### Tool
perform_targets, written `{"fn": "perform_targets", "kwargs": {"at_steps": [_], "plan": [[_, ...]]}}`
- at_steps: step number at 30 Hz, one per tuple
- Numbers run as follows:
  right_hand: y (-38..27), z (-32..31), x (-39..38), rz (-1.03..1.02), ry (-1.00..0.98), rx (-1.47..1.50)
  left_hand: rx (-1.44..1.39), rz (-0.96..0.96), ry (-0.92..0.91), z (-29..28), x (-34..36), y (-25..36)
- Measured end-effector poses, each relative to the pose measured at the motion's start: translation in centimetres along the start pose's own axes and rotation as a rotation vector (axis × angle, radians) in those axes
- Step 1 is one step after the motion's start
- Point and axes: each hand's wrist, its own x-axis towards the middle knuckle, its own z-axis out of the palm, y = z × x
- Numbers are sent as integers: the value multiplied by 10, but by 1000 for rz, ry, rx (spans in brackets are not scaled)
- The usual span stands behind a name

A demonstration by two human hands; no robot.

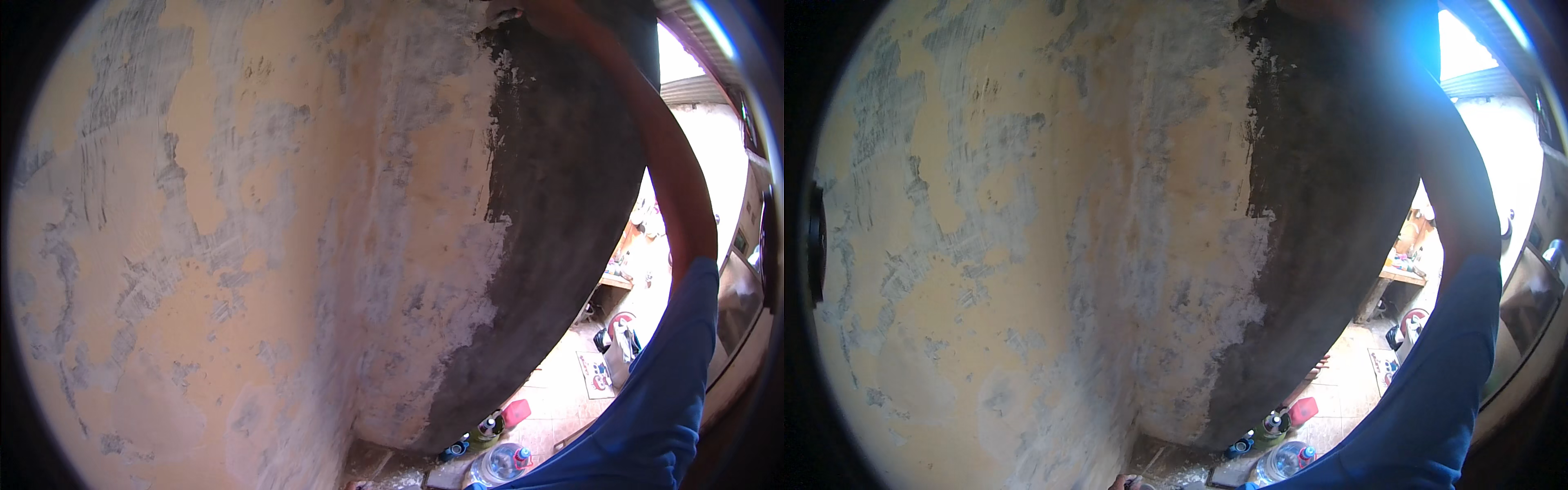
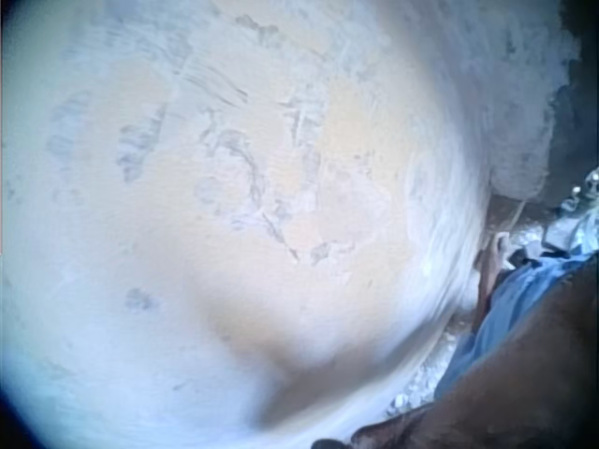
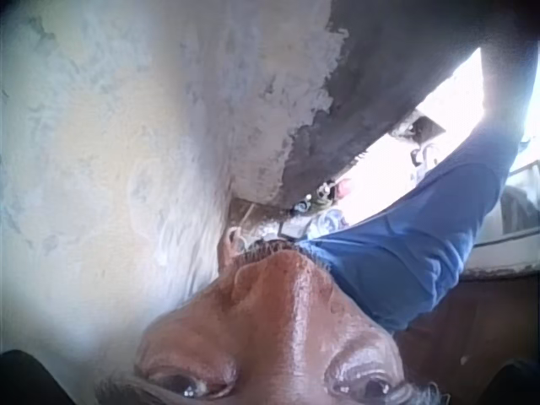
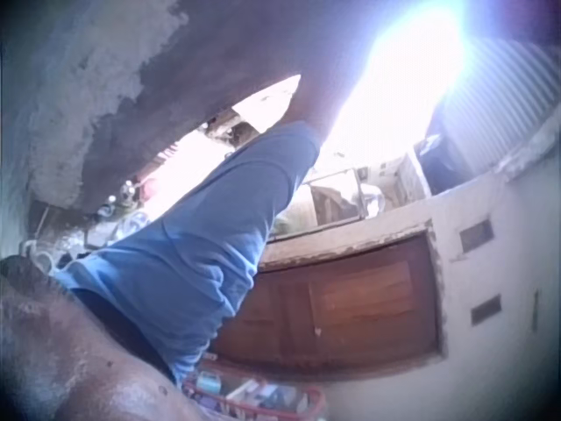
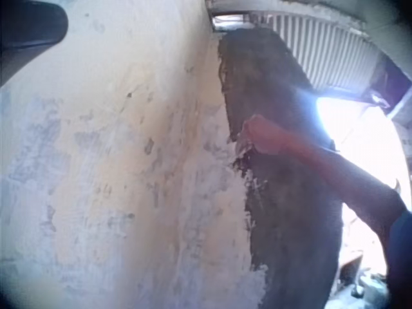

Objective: The person applies plaster to a wall using a scraper and a small board, scooping the material from a bucket on the floor. The person spreads the plaster over the wall surface with repeated strokes.

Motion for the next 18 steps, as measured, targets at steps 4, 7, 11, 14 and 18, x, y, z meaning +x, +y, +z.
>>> {"fn": "perform_targets", "kwargs": {"at_steps": [4, 7, 11, 14, 18], "plan": [[-7, 36, -22, -236, 262, -213, 15, -19, -1, -1, 1, -4], [-7, 72, -57, -146, 247, -397, 25, -28, 3, 0, 3, -6], [7, 89, -108, 46, 51, -416, 41, -27, 3, -1, 5, -8], [15, 80, -125, 67, -29, -346, 46, -14, -1, -5, 2, -10], [17, 50, -104, 318, -146, -310, 44, -4, -3, -10, -2, -12]]}}
